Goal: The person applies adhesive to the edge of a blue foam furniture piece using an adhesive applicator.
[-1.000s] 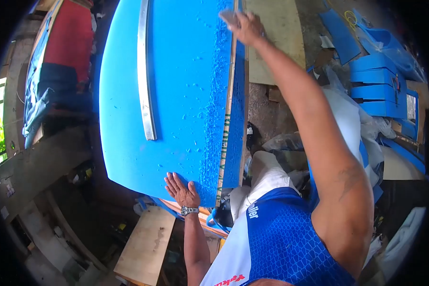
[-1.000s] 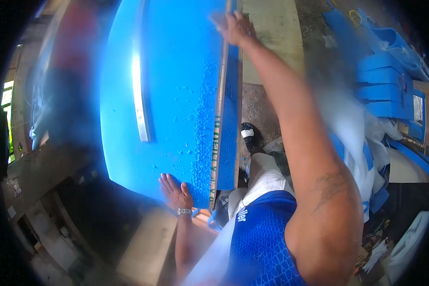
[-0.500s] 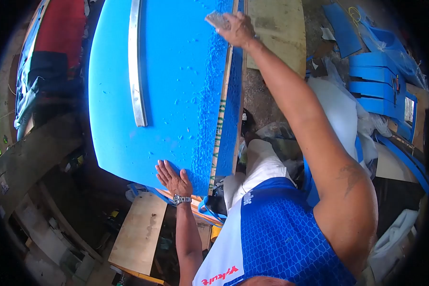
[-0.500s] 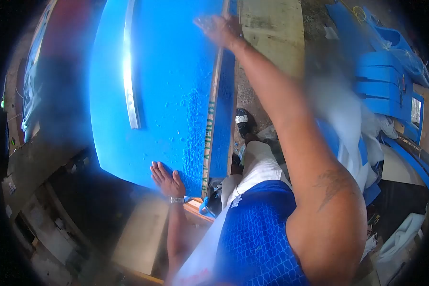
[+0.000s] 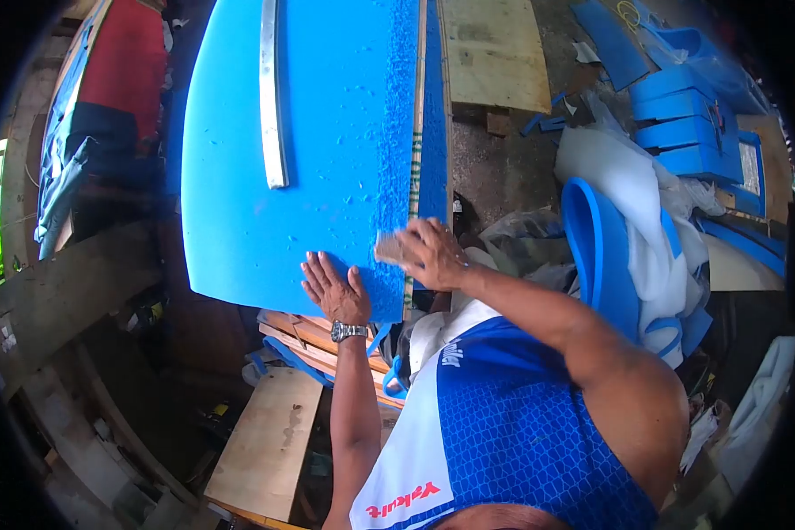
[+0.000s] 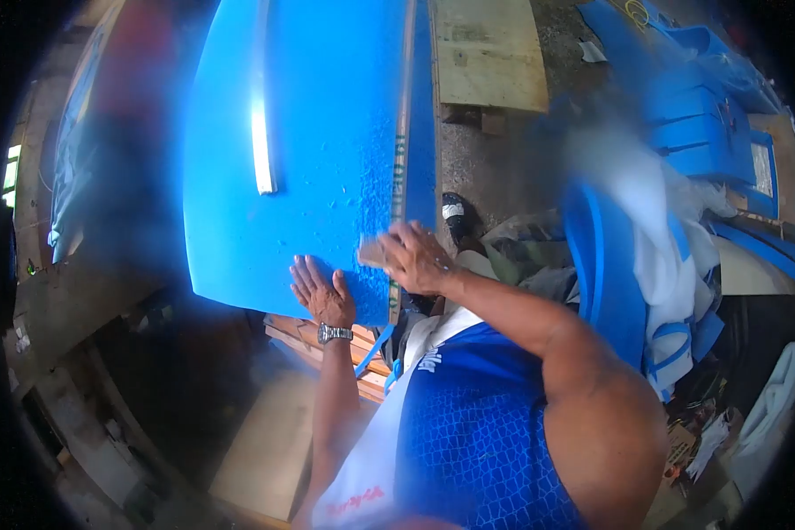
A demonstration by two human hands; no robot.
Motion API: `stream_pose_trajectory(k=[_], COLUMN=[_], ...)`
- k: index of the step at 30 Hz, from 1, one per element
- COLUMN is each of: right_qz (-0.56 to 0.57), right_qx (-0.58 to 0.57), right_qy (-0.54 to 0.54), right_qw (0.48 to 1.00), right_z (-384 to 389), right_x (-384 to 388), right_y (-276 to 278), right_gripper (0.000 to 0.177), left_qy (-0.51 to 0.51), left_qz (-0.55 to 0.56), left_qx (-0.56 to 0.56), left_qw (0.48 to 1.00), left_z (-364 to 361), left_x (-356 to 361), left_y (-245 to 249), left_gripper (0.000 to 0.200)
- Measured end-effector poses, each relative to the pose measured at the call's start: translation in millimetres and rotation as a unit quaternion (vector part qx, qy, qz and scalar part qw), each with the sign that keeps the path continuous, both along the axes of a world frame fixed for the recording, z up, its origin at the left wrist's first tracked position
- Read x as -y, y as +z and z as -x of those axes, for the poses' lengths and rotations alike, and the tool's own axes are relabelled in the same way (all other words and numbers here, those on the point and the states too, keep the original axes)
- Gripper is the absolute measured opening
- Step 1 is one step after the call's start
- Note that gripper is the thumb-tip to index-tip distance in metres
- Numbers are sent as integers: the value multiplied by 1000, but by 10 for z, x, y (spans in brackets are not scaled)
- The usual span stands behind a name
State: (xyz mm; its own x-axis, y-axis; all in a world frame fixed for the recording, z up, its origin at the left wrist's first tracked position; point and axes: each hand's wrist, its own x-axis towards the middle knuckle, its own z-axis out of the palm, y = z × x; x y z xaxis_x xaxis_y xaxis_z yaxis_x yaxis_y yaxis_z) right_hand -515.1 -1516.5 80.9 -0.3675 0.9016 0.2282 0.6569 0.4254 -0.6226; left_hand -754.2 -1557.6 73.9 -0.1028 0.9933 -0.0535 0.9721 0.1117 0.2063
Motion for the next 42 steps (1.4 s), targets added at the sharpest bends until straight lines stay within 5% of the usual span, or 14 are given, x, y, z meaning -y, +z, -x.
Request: stream_pose_trajectory(k=[2,4,5,7,12,23,25,27,28,30,34,38,40,42], right_qz=[-153,-186,-53,-26,14,64,-214,-37,-121,18,-15,-17,-73,88], right_qx=[22,-19,4,19,92,8,114,-36,-1,-1,134,48,70,-3], right_qy=[128,-4,-90,-297,-305,-49,35,-172,-200,-275,-188,-195,-71,-36], right_qw=[980,982,994,954,948,997,970,984,972,961,973,980,992,996], right_z=[-66,-208,-382,-615,-792,19,-42,-79,-182,-199,81,428,542,632], right_x=[-65,-828,-1284,-2111,-2522,655,137,-520,-928,-1337,-930,168,830,1344], right_y=[72,-84,-164,-329,-579,-143,63,80,-158,-105,143,-288,26,-116], right_gripper=[41,43,44,59,65,52,50,51,54,58,62,62,43,48], left_qy=[-22,-41,-49,-56,-47,-55,-64,-77,-81,-92,-77,-32,-8,-45], left_qz=[2,22,32,51,44,19,20,32,33,17,4,-62,-91,-132], left_qx=[7,12,5,4,-5,7,1,9,15,20,106,240,316,282], left_qw=[1000,999,998,997,998,998,998,996,996,995,991,968,944,949], left_z=[69,101,125,157,135,181,206,215,216,244,307,336,322,237], left_x=[46,154,206,278,292,319,336,372,378,464,514,446,272,2], left_y=[-28,30,43,43,-10,-50,-74,15,42,38,35,48,95,197], left_gripper=[71,71,71,73,71,69,69,68,68,66,59,55,55,54])
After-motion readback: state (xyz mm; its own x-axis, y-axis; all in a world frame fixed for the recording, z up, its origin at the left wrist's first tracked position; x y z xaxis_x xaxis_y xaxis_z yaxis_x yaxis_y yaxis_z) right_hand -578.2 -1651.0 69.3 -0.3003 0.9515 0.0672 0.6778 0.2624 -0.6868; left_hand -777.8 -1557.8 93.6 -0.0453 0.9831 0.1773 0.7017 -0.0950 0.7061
